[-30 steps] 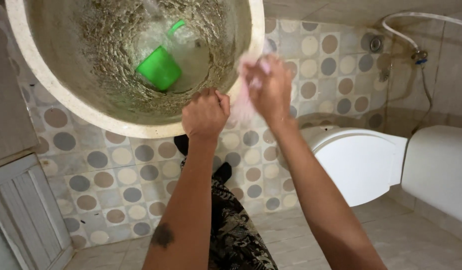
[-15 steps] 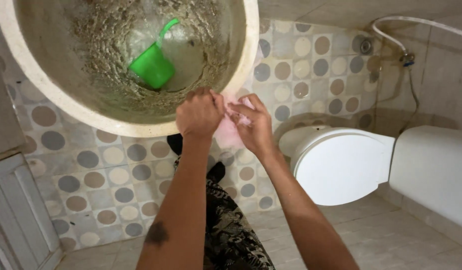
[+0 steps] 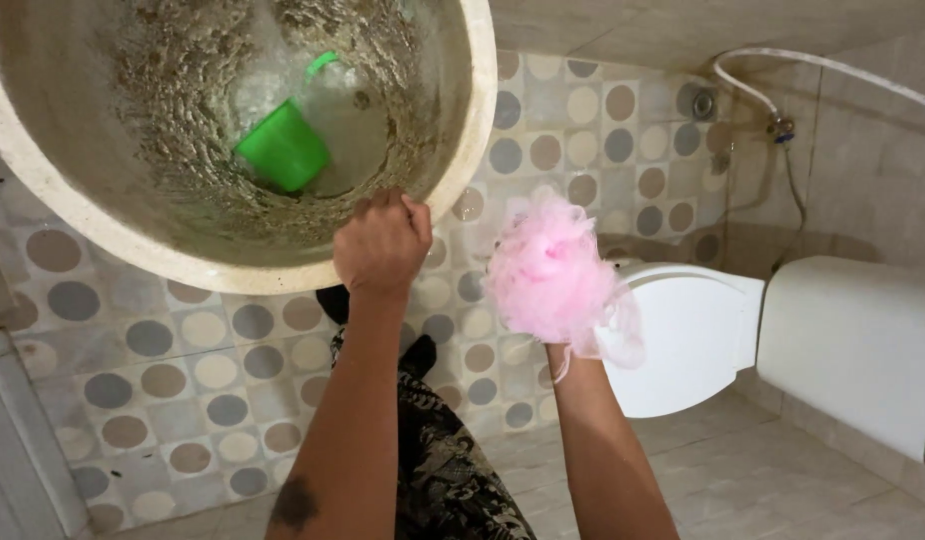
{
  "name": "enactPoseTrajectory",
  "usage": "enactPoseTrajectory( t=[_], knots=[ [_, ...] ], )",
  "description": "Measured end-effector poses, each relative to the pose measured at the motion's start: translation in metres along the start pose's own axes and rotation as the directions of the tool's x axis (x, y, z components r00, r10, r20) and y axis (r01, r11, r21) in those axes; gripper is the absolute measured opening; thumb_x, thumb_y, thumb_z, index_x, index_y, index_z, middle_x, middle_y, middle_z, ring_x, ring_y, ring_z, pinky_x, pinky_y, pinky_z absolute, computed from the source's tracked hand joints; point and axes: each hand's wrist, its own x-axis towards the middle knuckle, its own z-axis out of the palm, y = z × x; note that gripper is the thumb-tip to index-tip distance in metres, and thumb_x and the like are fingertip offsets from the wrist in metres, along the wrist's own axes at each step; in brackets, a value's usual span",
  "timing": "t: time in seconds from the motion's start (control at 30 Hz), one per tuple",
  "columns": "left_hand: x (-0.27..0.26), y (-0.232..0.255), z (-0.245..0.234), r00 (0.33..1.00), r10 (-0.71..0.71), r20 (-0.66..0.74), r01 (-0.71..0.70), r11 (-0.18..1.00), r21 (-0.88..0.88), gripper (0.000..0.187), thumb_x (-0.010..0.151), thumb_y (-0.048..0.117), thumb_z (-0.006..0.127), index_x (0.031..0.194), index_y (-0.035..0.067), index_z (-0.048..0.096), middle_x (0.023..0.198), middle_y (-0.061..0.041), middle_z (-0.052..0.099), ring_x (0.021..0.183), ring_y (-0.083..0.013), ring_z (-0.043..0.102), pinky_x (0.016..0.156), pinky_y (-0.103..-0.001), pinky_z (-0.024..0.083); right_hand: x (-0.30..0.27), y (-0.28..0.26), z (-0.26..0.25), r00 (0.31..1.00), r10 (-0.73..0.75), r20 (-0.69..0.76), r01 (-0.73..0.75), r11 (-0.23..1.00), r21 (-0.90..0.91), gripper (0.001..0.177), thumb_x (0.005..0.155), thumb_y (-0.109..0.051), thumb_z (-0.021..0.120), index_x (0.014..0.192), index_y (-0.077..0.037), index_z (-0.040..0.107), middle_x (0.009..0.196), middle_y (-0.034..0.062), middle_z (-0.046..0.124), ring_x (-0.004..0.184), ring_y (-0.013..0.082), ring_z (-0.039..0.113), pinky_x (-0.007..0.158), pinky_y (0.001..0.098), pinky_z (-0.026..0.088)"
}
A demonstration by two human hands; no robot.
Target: Cleaning a large bucket and the bathroom floor using a sponge and brush.
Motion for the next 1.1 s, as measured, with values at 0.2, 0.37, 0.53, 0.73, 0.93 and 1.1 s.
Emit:
enactPoseTrajectory(
  t=[0.2,0.37,0.53,0.73,0.93,1.1],
  knots=[
    [0.003,0.004,-0.006,0.986,-0.101,0.131,0.099,0.995,0.026,0.04,0.103,0.034,0.048,0.082,0.012,0.074,0.082,-0.012,0.074,0.063,-0.0247,0.072,0.049,-0.041,0.057,-0.004,0.006,0.014,0.997,0.07,0.04,-0.068,0.997,-0.047,0.038,0.101,-0.023,0.06,0.131,-0.001,0.06,0.114,0.0144,0.068,0.099,0.0262,0.069,0.087,0.0404,0.058],
    [-0.009,-0.015,0.024,0.995,-0.09,0.039,0.097,0.963,-0.25,0.038,0.106,0.041,0.049,0.104,0.011,0.073,0.094,-0.012,0.074,0.075,-0.0235,0.072,0.062,-0.04,0.059,-0.015,0.013,0.075,0.991,0.122,0.05,-0.118,0.989,-0.086,0.039,0.098,-0.019,0.058,0.132,-0.001,0.059,0.116,0.0144,0.067,0.102,0.0269,0.07,0.089,0.0418,0.059],
    [-0.017,-0.033,-0.065,0.972,0.002,0.235,0.229,-0.231,-0.946,0.052,0.104,0.036,0.05,0.151,0.015,0.046,0.139,-0.012,0.058,0.11,-0.0206,0.062,0.09,-0.036,0.055,-0.01,0.032,0.163,0.997,-0.042,0.069,0.056,0.973,-0.222,0.041,0.095,-0.018,0.051,0.134,-0.008,0.056,0.123,0.0126,0.066,0.11,0.0269,0.067,0.092,0.0397,0.06],
    [-0.081,-0.166,-0.11,0.986,-0.106,0.126,0.06,-0.48,-0.875,0.087,0.085,0.01,0.082,0.154,0.016,0.03,0.142,-0.013,0.051,0.122,-0.0244,0.061,0.105,-0.044,0.057,0.008,0.06,0.296,0.598,0.278,0.752,0.566,0.518,-0.641,0.033,0.108,-0.026,0.052,0.128,-0.001,0.059,0.14,0.0152,0.05,0.132,0.0259,0.048,0.107,0.0418,0.045],
    [-0.112,-0.276,-0.132,0.992,-0.12,-0.041,-0.042,-0.01,-0.999,0.076,0.082,0.011,0.08,0.147,0.016,0.041,0.14,-0.011,0.055,0.122,-0.0249,0.062,0.103,-0.046,0.056,0.18,0.15,0.239,0.97,0.23,0.081,-0.084,0.627,-0.775,0.033,0.105,-0.032,0.049,0.121,-0.008,0.066,0.119,0.0101,0.069,0.106,0.0256,0.063,0.085,0.0401,0.05],
    [-0.04,-0.278,-0.173,0.985,-0.02,-0.17,-0.149,0.386,-0.91,0.068,0.08,0.011,0.079,0.141,0.017,0.05,0.138,-0.009,0.059,0.121,-0.0253,0.062,0.102,-0.047,0.056,0.22,0.204,0.287,0.873,0.335,-0.355,-0.453,0.287,-0.844,0.05,0.102,-0.042,0.056,0.145,-0.017,0.051,0.137,0.0096,0.058,0.122,0.0299,0.056,0.1,0.0496,0.049]
  ],
)
